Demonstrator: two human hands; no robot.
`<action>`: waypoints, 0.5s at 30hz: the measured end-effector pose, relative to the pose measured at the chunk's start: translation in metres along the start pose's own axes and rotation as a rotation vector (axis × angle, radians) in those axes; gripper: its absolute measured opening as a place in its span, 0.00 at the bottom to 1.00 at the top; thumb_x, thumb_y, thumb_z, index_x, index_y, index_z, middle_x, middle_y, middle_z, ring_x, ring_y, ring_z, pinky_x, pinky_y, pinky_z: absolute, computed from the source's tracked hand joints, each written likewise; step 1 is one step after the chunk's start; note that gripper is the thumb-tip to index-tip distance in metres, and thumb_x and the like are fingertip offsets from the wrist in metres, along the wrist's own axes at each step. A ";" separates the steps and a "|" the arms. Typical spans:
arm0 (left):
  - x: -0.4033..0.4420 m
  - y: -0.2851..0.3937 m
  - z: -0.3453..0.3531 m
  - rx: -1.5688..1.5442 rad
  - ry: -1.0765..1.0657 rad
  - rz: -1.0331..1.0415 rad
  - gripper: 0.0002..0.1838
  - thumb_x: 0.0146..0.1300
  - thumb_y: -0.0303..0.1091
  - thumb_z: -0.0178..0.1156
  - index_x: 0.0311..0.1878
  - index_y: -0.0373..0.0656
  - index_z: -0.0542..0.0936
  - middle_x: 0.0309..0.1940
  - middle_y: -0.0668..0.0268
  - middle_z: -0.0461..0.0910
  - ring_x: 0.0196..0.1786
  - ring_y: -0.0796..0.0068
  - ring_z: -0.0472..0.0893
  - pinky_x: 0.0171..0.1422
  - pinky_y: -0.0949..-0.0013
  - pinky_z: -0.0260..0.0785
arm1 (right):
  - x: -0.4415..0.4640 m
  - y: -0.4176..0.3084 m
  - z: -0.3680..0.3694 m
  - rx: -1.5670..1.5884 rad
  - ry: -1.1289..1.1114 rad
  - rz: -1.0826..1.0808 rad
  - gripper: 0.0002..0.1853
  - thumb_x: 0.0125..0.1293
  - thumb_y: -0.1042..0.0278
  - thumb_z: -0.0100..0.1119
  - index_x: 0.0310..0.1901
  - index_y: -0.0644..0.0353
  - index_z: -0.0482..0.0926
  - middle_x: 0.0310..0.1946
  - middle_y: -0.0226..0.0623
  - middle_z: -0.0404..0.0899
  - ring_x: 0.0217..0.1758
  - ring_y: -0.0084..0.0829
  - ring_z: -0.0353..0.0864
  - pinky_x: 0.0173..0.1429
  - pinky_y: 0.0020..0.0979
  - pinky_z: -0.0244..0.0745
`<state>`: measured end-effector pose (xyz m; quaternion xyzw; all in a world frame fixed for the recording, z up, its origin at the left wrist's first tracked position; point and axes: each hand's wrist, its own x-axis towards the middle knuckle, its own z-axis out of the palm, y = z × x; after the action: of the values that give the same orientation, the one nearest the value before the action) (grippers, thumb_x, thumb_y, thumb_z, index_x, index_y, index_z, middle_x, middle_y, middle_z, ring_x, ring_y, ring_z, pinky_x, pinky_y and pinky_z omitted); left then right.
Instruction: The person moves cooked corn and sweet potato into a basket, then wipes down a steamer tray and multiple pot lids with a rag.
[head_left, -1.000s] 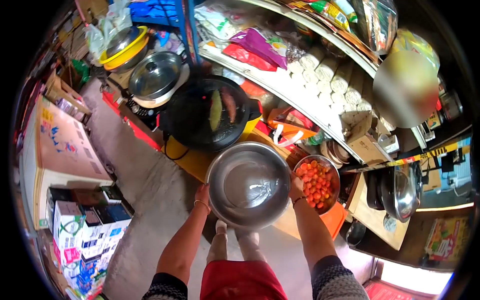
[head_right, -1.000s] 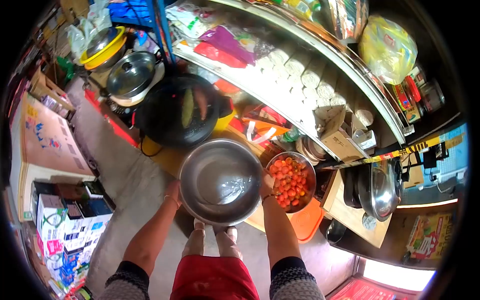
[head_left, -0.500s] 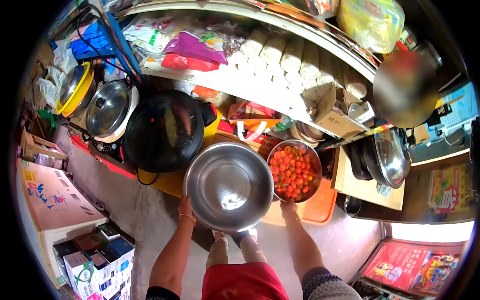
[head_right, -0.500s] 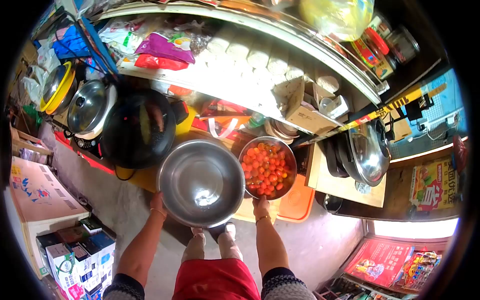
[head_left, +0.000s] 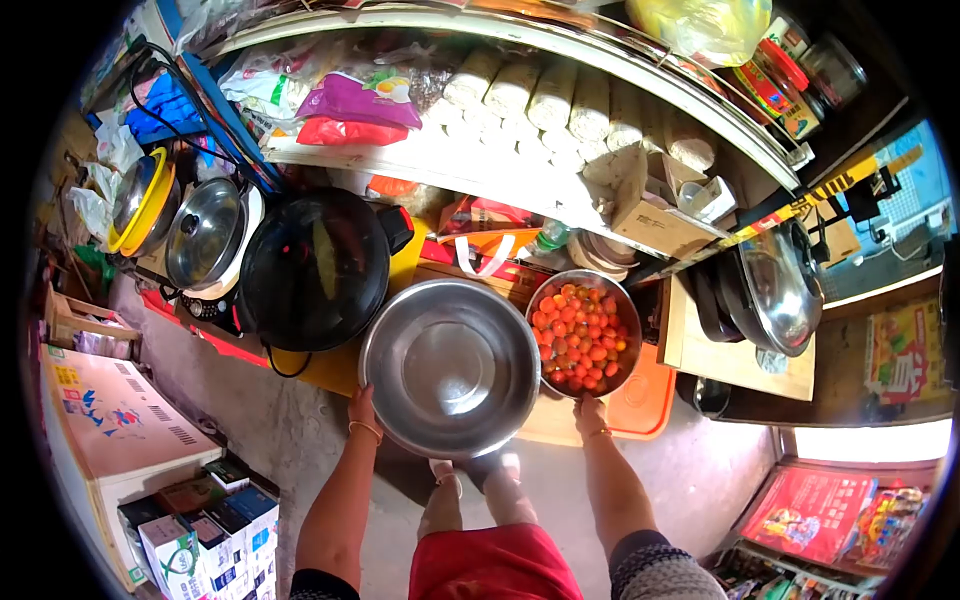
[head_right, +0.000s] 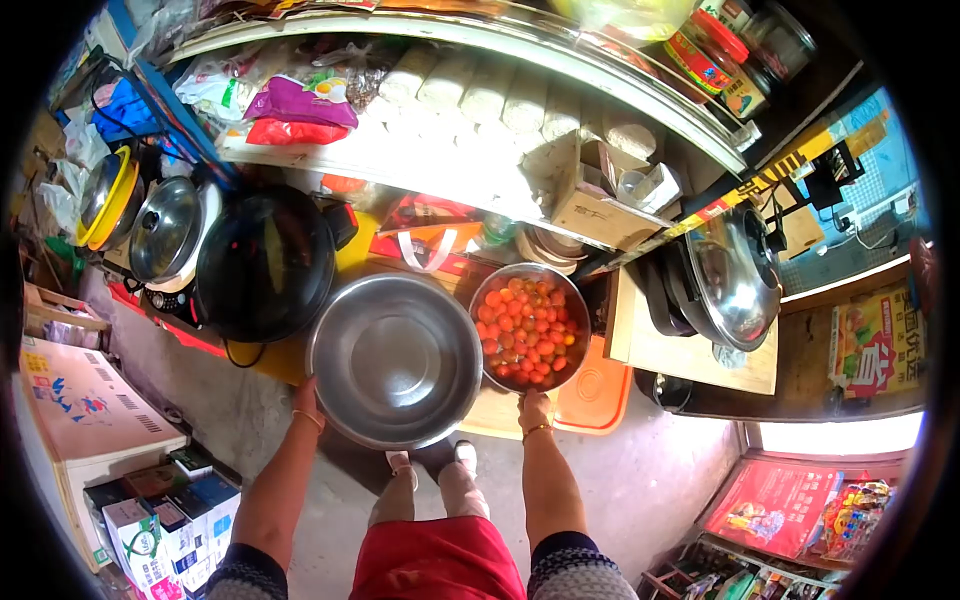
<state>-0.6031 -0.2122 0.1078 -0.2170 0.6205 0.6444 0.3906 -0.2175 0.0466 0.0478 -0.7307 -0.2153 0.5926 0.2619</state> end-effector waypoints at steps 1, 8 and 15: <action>-0.007 0.003 -0.001 0.005 -0.003 -0.004 0.23 0.62 0.40 0.53 0.60 0.44 0.69 0.54 0.60 0.73 0.54 0.61 0.73 0.56 0.58 0.66 | -0.007 0.000 -0.005 0.064 -0.101 0.063 0.14 0.67 0.59 0.49 0.32 0.63 0.71 0.20 0.35 0.74 0.15 0.24 0.69 0.16 0.24 0.61; 0.023 -0.034 -0.004 0.506 0.127 0.210 0.34 0.62 0.41 0.54 0.67 0.35 0.59 0.66 0.54 0.62 0.65 0.58 0.66 0.66 0.62 0.59 | -0.061 -0.046 -0.025 0.032 -0.319 -0.080 0.17 0.68 0.53 0.52 0.41 0.62 0.74 0.29 0.40 0.80 0.30 0.30 0.80 0.35 0.30 0.78; -0.034 -0.055 0.127 0.603 -0.173 0.436 0.33 0.64 0.40 0.54 0.68 0.34 0.58 0.67 0.54 0.61 0.68 0.62 0.62 0.71 0.65 0.52 | -0.065 -0.119 -0.111 0.259 -0.295 -0.116 0.15 0.69 0.60 0.48 0.49 0.64 0.72 0.37 0.42 0.78 0.40 0.35 0.80 0.46 0.32 0.77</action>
<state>-0.5139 -0.1010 0.1160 0.1001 0.7787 0.5167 0.3415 -0.1224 0.0834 0.1898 -0.5827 -0.2151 0.6998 0.3529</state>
